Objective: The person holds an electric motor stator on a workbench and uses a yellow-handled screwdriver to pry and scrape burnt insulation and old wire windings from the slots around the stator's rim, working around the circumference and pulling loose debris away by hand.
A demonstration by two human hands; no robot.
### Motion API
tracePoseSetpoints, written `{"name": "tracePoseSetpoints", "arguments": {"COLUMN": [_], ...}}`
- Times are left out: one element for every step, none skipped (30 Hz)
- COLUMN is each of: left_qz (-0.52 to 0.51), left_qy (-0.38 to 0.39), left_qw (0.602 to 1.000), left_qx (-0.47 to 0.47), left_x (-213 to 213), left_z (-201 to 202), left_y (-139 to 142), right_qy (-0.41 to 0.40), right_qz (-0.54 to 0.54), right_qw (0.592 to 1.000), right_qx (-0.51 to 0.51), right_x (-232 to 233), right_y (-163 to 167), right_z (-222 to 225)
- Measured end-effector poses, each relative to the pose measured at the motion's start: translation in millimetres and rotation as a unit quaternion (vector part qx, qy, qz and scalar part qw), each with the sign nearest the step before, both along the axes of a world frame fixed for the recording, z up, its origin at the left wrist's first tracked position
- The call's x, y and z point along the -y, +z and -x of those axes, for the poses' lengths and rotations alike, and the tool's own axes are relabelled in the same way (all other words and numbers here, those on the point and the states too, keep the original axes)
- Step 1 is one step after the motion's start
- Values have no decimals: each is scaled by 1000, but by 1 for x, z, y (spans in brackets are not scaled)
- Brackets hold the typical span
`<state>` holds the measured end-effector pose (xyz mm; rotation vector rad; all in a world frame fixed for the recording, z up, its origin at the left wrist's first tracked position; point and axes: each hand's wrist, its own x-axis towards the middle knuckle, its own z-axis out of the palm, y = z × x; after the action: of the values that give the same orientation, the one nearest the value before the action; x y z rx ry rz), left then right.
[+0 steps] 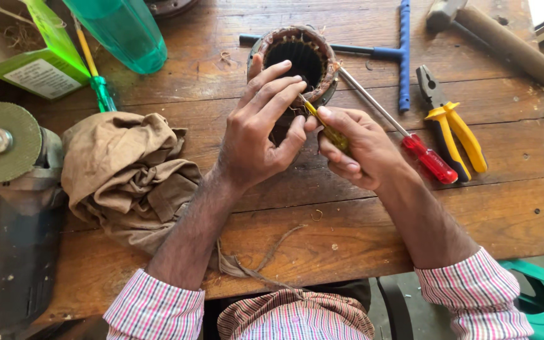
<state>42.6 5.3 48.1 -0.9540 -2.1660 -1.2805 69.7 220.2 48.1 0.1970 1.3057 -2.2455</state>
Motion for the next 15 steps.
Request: {"name": "tracePoseSetpoints", "arguments": {"left_qz": [0, 0, -3, -5, -7, -10, -14, -19, -26, -34, -42, -40, -37, -33, -16], "left_qy": [3, 7, 7, 7, 6, 5, 4, 3, -1, -4, -7, -8, -9, -10, -10], "left_qw": [1000, 1000, 1000, 1000, 1000, 1000, 1000, 1000, 1000, 999, 999, 999, 999, 999, 1000], "left_qx": [-1, -3, -5, -5, -5, -3, 0, 1, 8, 14, 21, 19, 16, 15, 0], "left_x": [-1, -1, -1, -1, -1, -1, -1, -1, -1, -1, -1, -1, -1, 0, -1], "left_z": [0, 0, 0, 0, 0, 0, 0, 0, 0, 1, 1, 2, 3, 3, 4], "left_y": [0, 0, 0, 0, 0, 0, 0, 0, 0, 0, -1, -1, -3, -4, -6], "right_qy": [4, 11, 19, 26, 32, 37, 42, 47, 54, 61, 61, 60, 60, 58, 57], "right_qz": [9, 13, 16, 19, 32, 46, 60, 74, 89, 104, 100, 96, 93, 96, 98], "right_qw": [1000, 1000, 999, 998, 998, 998, 997, 996, 994, 992, 993, 993, 994, 994, 993], "right_qx": [-13, -25, -37, -48, -42, -36, -31, -32, -33, -34, -30, -24, -19, -16, -13], "right_x": [0, 0, -1, -3, -4, -5, -6, -7, -8, -8, -9, -9, -9, -9, -9], "right_y": [-1, -1, -2, -3, -4, -5, -6, -8, -9, -11, -12, -14, -15, -16, -16], "right_z": [0, -1, -1, 0, 0, 1, 2, 2, 3, 3, 4, 4, 4, 4, 4]}}
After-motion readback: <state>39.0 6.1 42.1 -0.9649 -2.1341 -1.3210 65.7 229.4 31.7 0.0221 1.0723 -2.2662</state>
